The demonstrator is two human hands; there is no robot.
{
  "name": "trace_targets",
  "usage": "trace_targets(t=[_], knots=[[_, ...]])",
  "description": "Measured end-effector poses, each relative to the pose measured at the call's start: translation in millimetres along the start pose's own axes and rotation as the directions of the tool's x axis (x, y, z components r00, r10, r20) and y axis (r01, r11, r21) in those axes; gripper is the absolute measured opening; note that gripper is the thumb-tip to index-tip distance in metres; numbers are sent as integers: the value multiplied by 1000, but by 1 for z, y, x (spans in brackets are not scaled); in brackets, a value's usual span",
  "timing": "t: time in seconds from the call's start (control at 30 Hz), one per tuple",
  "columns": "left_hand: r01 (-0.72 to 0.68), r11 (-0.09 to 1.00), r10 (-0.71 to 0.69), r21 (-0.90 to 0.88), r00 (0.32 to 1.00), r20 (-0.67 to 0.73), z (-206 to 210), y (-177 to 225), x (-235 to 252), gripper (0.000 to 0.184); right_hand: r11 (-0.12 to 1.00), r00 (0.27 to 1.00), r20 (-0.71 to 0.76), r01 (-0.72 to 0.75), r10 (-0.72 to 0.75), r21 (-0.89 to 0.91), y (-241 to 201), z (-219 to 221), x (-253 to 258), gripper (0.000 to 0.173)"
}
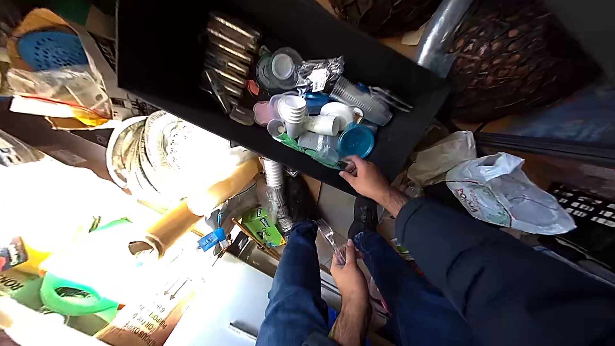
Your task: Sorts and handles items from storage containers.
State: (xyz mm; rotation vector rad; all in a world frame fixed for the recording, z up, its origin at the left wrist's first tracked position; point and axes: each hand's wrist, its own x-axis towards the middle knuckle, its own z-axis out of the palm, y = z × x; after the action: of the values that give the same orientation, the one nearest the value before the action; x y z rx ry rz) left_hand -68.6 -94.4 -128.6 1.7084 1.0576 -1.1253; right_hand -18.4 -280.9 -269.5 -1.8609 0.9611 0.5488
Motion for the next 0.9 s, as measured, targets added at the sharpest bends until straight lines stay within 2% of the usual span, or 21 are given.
trace_targets(t=[0.07, 0.13, 0.2, 0.27, 0.33, 0.4, 0.47, 0.53, 0.57, 0.6, 0.63, 0.67, 0.7, 0.73, 0.77, 0.83, 0.87, 0.9], knots=[[-115, 991, 120, -68, 991, 66, 3, 31, 13, 23, 994, 1000, 15, -20, 22, -106, 3, 25, 45, 74], [-278, 950, 297, -144, 946, 133, 4, 54, 29, 19, 981, 999, -31, -11, 5, -195, 7, 46, 84, 86], [-296, 938, 318, -183, 943, 103, 3, 64, 44, 17, 968, 996, -89, -1, -22, -251, 10, 59, 105, 82], [-208, 961, 217, -180, 976, 34, 2, 70, 55, 18, 952, 993, -113, -18, -18, -306, 10, 60, 104, 71], [-161, 971, 161, -178, 987, -18, 1, 81, 63, 21, 946, 986, -167, -67, 14, -319, 0, 45, 83, 56], [-201, 958, 194, -203, 979, -56, 2, 92, 65, 22, 973, 981, -192, -51, 7, -226, -18, 17, 38, 50], [-286, 928, 273, -239, 958, -86, 3, 108, 64, 20, 986, 999, -47, 9, -17, -164, -33, -15, -16, 39], [-361, 890, 336, -279, 932, -133, 3, 123, 66, 17, 969, 969, 241, -1, 62, -246, -48, -44, -56, 38], [-382, 876, 350, -296, 924, -157, 2, 129, 67, 16, 952, 892, 426, -17, 153, -306, -56, -54, -66, 44], [-387, 868, 347, -311, 921, -177, 1, 134, 68, 16, 925, 781, 577, -2, 239, -381, -64, -59, -69, 56], [-386, 864, 339, -323, 920, -194, 1, 138, 69, 17, 890, 678, 664, 32, 315, -455, -74, -60, -67, 74], [-383, 861, 330, -334, 921, -206, 0, 142, 69, 17, 859, 629, 683, 46, 372, -510, -84, -57, -61, 89], [-380, 859, 321, -343, 922, -217, 0, 145, 70, 18, 846, 663, 651, 49, 371, -532, -90, -53, -52, 90], [-380, 858, 316, -346, 921, -228, -1, 148, 72, 19, 869, 760, 586, 56, 282, -492, -92, -50, -39, 79], [-378, 859, 311, -346, 921, -234, -3, 150, 73, 19, 920, 858, 495, 75, 137, -384, -91, -46, -19, 64], [-368, 857, 299, -361, 925, -233, -7, 150, 75, 21, 989, 967, 236, 118, -95, -86, -87, -25, 37, 38], [-359, 855, 291, -375, 930, -225, -7, 150, 74, 22, 985, 985, 134, 125, -109, -122, -84, -8, 68, 32], [-351, 852, 288, -388, 934, -212, -6, 149, 73, 22, 950, 990, 119, 108, -76, -292, -81, 9, 96, 34]])
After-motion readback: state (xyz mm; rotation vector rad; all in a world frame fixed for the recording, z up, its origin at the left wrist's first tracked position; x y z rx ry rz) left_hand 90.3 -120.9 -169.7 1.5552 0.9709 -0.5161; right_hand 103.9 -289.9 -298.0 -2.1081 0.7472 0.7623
